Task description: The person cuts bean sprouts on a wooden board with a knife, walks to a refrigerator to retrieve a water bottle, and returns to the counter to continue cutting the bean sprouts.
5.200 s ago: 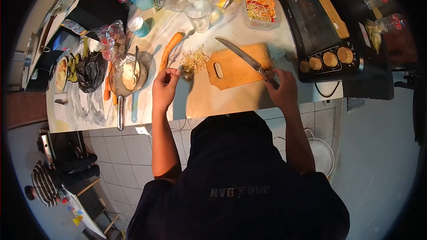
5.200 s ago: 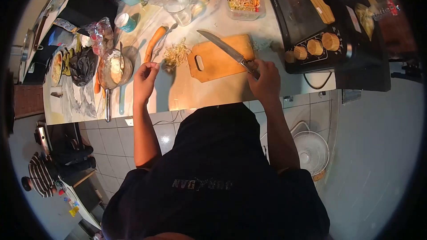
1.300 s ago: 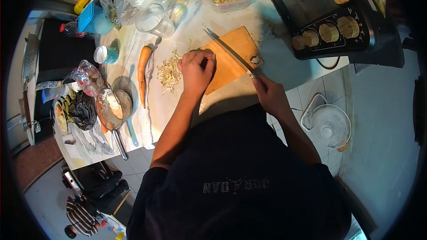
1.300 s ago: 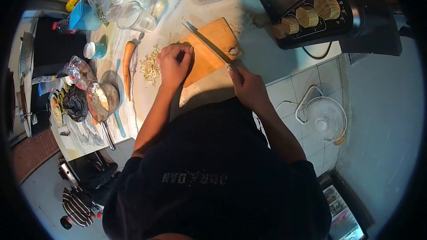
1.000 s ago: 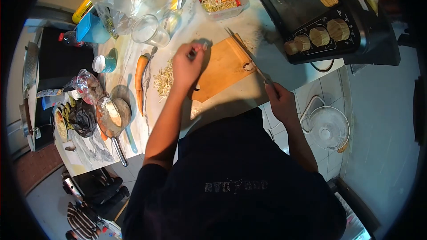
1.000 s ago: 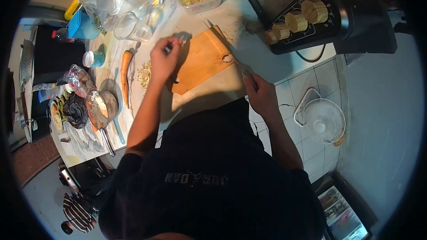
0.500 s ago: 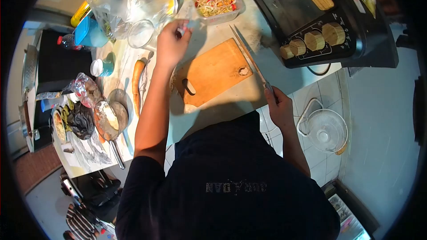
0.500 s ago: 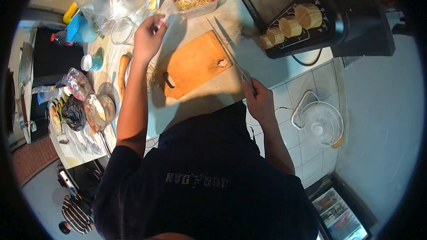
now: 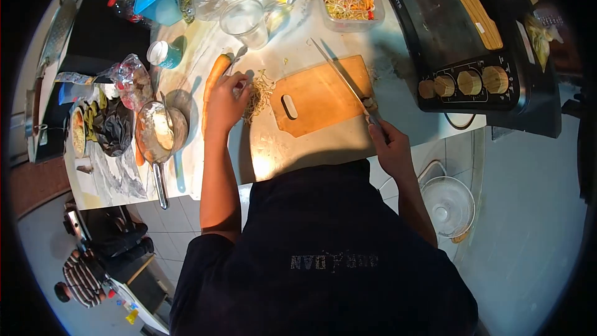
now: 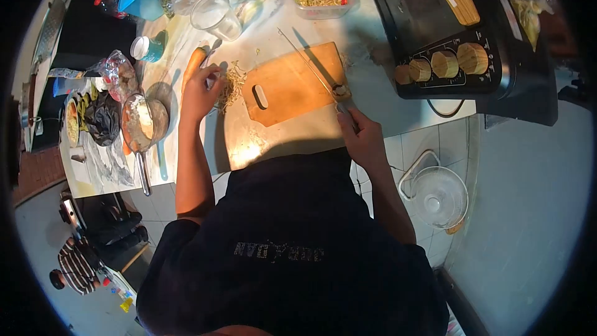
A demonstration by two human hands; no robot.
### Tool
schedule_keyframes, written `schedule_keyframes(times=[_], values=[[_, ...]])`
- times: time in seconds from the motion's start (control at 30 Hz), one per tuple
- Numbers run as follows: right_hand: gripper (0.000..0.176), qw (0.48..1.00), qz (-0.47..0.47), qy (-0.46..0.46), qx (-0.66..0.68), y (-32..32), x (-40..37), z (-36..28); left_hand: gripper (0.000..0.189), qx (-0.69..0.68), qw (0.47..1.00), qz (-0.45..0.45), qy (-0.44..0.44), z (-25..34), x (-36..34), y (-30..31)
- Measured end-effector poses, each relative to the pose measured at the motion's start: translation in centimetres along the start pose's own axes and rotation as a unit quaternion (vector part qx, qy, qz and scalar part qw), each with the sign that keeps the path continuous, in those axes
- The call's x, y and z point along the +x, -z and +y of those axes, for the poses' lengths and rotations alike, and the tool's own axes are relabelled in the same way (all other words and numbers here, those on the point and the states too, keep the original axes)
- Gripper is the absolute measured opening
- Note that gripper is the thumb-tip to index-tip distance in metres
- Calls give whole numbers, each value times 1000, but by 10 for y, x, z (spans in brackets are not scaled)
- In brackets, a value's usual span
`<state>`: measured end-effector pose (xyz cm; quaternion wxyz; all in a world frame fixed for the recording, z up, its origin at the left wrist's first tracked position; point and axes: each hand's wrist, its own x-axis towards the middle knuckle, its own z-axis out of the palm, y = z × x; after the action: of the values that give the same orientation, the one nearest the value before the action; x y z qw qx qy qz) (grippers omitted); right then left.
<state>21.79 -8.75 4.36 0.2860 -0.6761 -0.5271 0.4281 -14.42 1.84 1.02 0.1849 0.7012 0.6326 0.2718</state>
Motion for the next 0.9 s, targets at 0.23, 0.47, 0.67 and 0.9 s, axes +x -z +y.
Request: schedule_keyframes(times=[0.23,0.47,0.67,0.9], values=[[35,1000,9,4,-4,-1,0,-6,17,-9,999,7,-34,10,16,-15],[40,999,1,5,-36,1,6,-6,19,47,998,-32,12,15,32,-16],[40,999,22,9,-22,-1,5,-2,21,17,999,-24,29,2,32,-26],[36,1000,5,-5,-24,-2,3,-7,19,-110,990,-14,87,-7,25,-20]])
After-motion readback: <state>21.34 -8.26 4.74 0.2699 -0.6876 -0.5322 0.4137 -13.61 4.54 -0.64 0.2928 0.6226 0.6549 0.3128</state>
